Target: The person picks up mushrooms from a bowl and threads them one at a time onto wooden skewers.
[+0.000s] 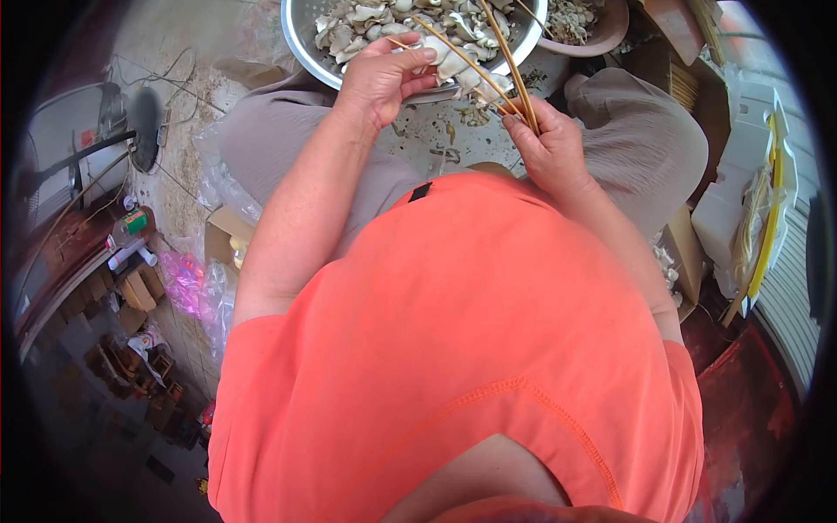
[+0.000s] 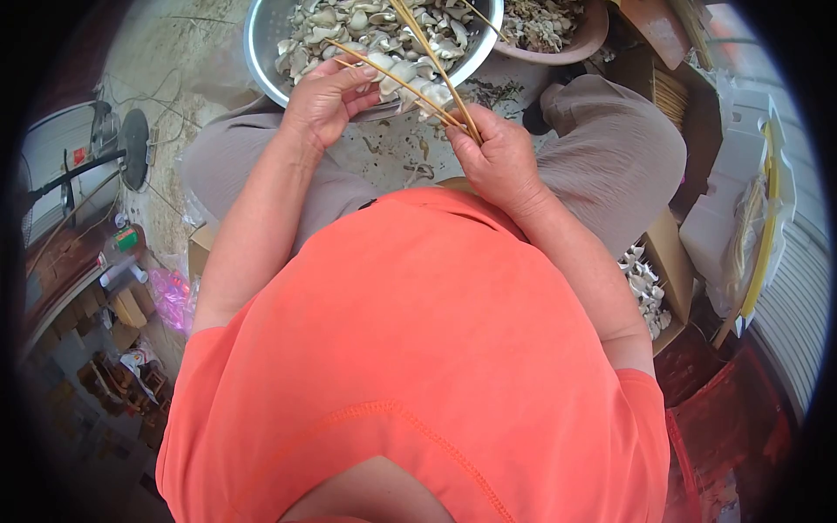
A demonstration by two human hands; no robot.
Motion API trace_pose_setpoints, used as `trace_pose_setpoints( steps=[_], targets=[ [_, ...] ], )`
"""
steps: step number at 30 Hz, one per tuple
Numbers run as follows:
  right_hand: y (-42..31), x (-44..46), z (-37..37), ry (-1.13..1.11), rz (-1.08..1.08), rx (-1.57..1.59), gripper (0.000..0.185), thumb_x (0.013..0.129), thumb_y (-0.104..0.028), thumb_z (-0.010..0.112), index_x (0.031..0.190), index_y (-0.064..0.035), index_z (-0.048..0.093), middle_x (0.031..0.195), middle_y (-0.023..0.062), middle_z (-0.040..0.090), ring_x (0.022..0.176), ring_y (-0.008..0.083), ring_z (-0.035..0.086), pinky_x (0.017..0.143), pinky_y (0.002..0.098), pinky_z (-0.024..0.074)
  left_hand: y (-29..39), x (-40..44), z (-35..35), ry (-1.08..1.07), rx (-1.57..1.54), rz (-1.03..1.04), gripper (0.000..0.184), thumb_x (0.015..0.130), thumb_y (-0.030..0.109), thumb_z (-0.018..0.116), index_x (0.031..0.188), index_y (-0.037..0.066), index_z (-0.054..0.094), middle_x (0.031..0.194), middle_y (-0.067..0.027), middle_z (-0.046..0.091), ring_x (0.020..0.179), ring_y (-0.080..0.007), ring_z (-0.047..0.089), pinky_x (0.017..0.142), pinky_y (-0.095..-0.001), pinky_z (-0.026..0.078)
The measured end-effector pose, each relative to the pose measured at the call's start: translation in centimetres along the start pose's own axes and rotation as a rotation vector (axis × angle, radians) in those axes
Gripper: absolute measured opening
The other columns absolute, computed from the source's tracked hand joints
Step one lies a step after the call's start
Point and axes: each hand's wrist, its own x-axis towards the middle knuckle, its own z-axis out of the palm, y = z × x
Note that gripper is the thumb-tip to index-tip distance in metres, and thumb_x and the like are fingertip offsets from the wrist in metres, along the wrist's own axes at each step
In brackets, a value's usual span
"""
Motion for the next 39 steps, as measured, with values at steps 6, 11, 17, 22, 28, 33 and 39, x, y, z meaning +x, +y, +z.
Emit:
trace_pose_setpoints(
  steps=[6, 11, 17, 22, 28, 33, 39],
  targets=[
    [0.1, 0.3, -0.1, 0.010, 0.068, 0.042, 0.015, 0.083, -0.014, 0.061, 0.093, -0.0038, 0.061, 0.066, 0.0051, 0.059, 0.059, 0.0131, 0.056, 0.058, 0.0283, 0.0461, 0.5, 0.7, 0.6, -0.016, 0.007, 0.036, 0.041, 0.077, 0.003, 0.068, 0.113, 0.000, 0.050, 0.091, -0.0077, 0.061, 0.081, -0.0187, 0.061, 0.077, -0.0339, 0.052],
    [1.0, 1.2, -1.1, 0.203, 0.229, 0.415, 0.012, 0.087, -0.014, 0.060, 0.091, -0.0034, 0.062, 0.065, -0.0046, 0.052, 0.056, 0.0024, 0.044, 0.050, 0.0199, 0.0375, 1.5, 4.6, 0.5, 0.148, 0.184, 0.234, 0.040, 0.077, 0.004, 0.066, 0.114, -0.001, 0.051, 0.094, -0.0095, 0.062, 0.076, -0.0183, 0.062, 0.071, -0.0310, 0.054],
    [1.3, 0.8, -1.7, 0.231, 0.239, 0.479, 0.013, 0.087, -0.015, 0.060, 0.091, -0.0034, 0.062, 0.065, -0.0065, 0.051, 0.055, 0.0010, 0.042, 0.048, 0.0180, 0.0343, 0.1, 7.0, 2.9, 0.055, 1.407, 0.903, 0.026, 0.080, 0.015, 0.060, 0.104, 0.010, 0.063, 0.097, -0.0049, 0.061, 0.091, -0.0232, 0.058, 0.082, -0.0347, 0.047],
    [1.5, 0.5, -1.7, 0.230, 0.201, 0.450, 0.014, 0.090, -0.014, 0.058, 0.097, -0.0029, 0.061, 0.060, -0.0071, 0.046, 0.044, 0.0006, 0.035, 0.039, 0.0169, 0.0271, -0.6, 7.1, 3.4, 0.034, 1.847, 0.960, 0.021, 0.079, 0.020, 0.058, 0.097, 0.011, 0.064, 0.102, -0.0048, 0.058, 0.102, -0.0261, 0.051, 0.086, -0.0389, 0.044],
    [2.0, 0.1, -1.6, 0.125, 0.236, 0.388, 0.013, 0.086, -0.015, 0.060, 0.092, -0.0039, 0.062, 0.067, -0.0047, 0.053, 0.060, 0.0026, 0.044, 0.054, 0.0197, 0.0381, 1.9, 5.0, 2.3, 0.090, 0.925, 0.334, 0.017, 0.086, 0.017, 0.055, 0.096, 0.005, 0.059, 0.093, -0.0083, 0.063, 0.087, -0.0258, 0.062, 0.077, -0.0366, 0.050],
    [1.4, 0.1, -1.3, 0.053, 0.160, 0.294, 0.014, 0.086, -0.014, 0.059, 0.094, -0.0026, 0.062, 0.070, -0.0018, 0.056, 0.064, 0.0052, 0.048, 0.058, 0.0217, 0.0419, 2.2, 4.3, 0.0, 0.053, -0.152, 0.086, 0.021, 0.085, 0.012, 0.060, 0.099, -0.003, 0.053, 0.090, -0.0160, 0.062, 0.086, -0.0275, 0.062, 0.081, -0.0414, 0.053],
    [0.9, 0.1, -1.1, 0.032, 0.153, 0.234, 0.015, 0.086, -0.014, 0.060, 0.095, -0.0024, 0.062, 0.072, 0.0004, 0.058, 0.067, 0.0063, 0.050, 0.061, 0.0230, 0.0435, 2.2, 3.6, -0.5, 0.052, -0.083, 0.137, 0.022, 0.085, 0.014, 0.061, 0.097, -0.002, 0.054, 0.092, -0.0163, 0.063, 0.081, -0.0247, 0.063, 0.077, -0.0373, 0.054]
  ],
)
